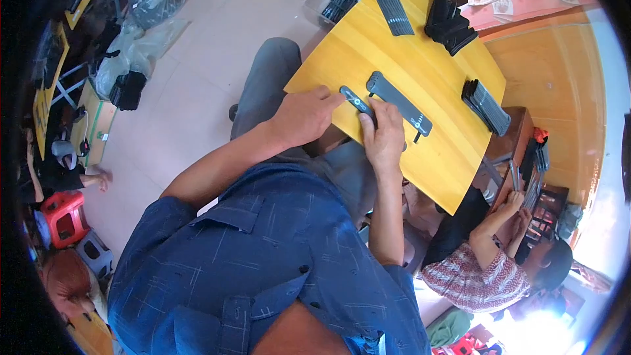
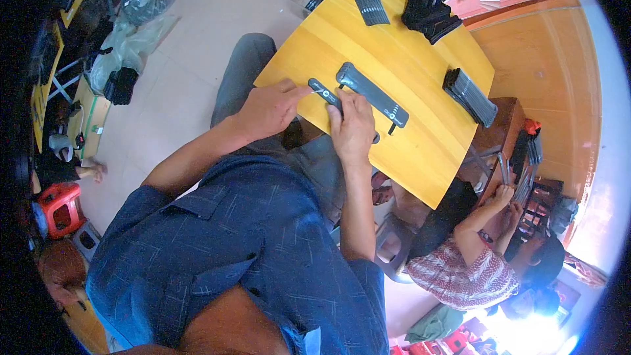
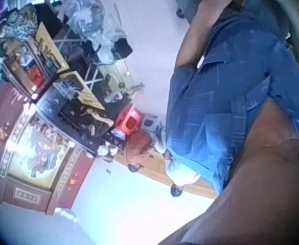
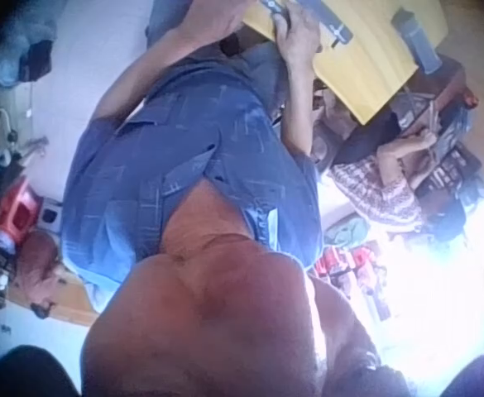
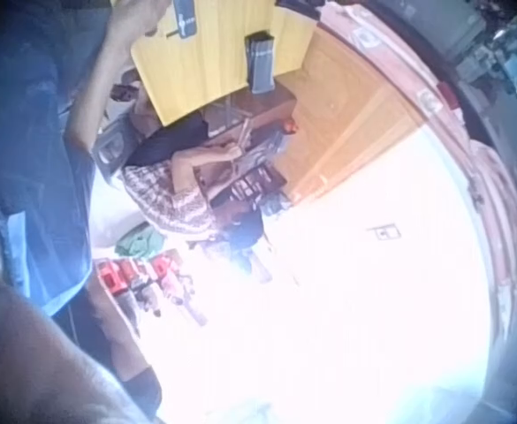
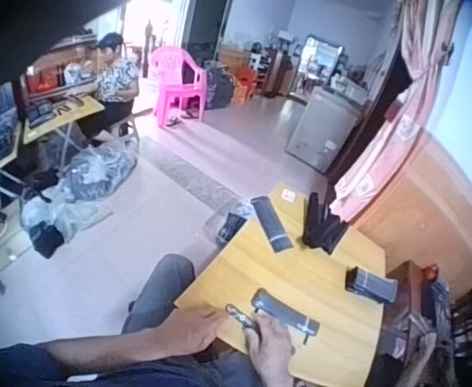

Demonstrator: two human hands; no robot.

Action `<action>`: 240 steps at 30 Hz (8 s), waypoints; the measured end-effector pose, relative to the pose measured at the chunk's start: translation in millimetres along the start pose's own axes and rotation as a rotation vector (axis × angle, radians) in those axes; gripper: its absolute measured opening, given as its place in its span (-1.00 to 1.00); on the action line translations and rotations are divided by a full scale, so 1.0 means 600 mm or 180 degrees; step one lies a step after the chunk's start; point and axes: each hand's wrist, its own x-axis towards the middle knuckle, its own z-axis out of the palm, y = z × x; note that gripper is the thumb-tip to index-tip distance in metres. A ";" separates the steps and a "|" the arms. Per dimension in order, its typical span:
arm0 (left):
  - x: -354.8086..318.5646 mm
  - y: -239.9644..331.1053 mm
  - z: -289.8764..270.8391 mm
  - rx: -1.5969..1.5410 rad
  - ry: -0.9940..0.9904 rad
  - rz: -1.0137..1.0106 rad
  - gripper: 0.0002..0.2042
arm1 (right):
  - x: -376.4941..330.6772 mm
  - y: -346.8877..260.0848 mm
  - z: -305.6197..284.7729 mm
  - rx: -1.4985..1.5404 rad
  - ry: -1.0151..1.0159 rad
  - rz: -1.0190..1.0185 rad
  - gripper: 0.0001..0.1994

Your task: Manually attaching elastic straps to fabric panels using small fasteners.

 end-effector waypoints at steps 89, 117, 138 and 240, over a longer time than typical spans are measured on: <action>0.083 0.013 -0.017 0.1111 -0.1232 0.0338 -0.74 | 0.016 0.064 0.011 0.0827 -0.0163 -0.0276 -0.90; 0.123 0.003 -0.038 0.1288 -0.2075 -0.0246 -0.48 | 0.026 0.066 0.008 0.0601 -0.0211 -0.0425 -0.91; 0.129 -0.042 -0.055 0.0452 -0.1995 -0.0275 -0.58 | 0.011 0.047 0.018 0.0372 0.0033 -0.0570 -0.91; 0.043 -0.026 -0.032 -0.2428 -0.1495 -0.1228 -0.41 | 0.026 -0.083 0.014 0.1770 -0.0253 0.0558 -0.96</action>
